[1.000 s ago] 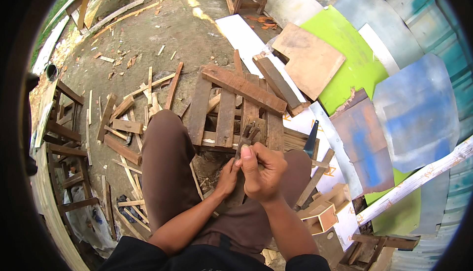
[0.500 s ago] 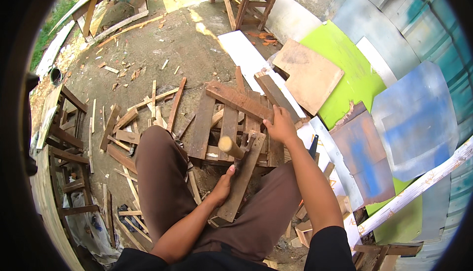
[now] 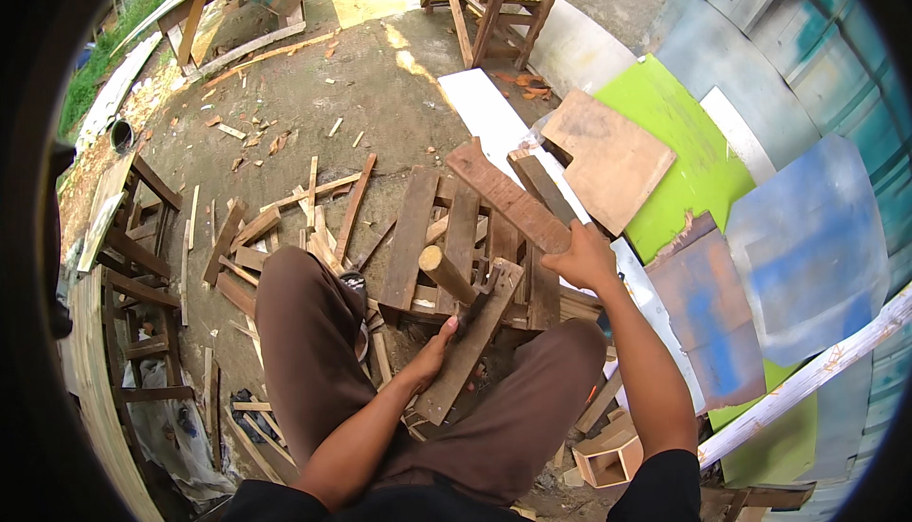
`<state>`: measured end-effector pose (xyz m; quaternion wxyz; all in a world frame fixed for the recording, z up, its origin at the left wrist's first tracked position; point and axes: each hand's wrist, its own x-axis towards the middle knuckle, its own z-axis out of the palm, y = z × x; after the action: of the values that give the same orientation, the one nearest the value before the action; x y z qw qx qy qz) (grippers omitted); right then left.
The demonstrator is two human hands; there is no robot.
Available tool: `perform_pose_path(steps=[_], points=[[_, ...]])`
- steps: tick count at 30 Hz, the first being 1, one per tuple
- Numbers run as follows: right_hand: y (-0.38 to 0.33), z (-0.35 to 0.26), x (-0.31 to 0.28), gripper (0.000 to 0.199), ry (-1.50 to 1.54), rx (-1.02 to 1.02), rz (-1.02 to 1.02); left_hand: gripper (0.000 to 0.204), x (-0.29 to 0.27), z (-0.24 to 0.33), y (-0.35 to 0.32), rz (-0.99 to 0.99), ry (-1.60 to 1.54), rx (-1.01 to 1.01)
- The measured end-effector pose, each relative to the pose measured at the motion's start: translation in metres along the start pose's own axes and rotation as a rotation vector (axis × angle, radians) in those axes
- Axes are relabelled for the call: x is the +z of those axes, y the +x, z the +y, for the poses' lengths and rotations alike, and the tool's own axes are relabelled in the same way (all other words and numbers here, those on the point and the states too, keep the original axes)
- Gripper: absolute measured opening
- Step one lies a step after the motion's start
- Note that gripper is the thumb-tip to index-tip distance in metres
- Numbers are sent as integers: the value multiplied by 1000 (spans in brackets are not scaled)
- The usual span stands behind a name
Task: The person sits on the ground and uses a hammer to pry apart and break a wooden pallet into smaller pieces. They repeatedly strike and lever the wood until the pallet is reduced to loose planks and fragments.
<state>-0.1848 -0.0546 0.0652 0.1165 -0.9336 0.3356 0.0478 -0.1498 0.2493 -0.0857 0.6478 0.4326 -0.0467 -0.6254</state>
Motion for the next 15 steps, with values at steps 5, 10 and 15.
perform_pose_path(steps=[5,10,15], points=[[-72,24,-34,72,871,-45,-238,89,1,4,-1,-18,19,-9],[-108,29,-77,82,981,-40,-85,90,2,4,-3,-11,86,11],[-109,-17,-73,79,960,49,225,92,2,7,-2,2,75,-29]])
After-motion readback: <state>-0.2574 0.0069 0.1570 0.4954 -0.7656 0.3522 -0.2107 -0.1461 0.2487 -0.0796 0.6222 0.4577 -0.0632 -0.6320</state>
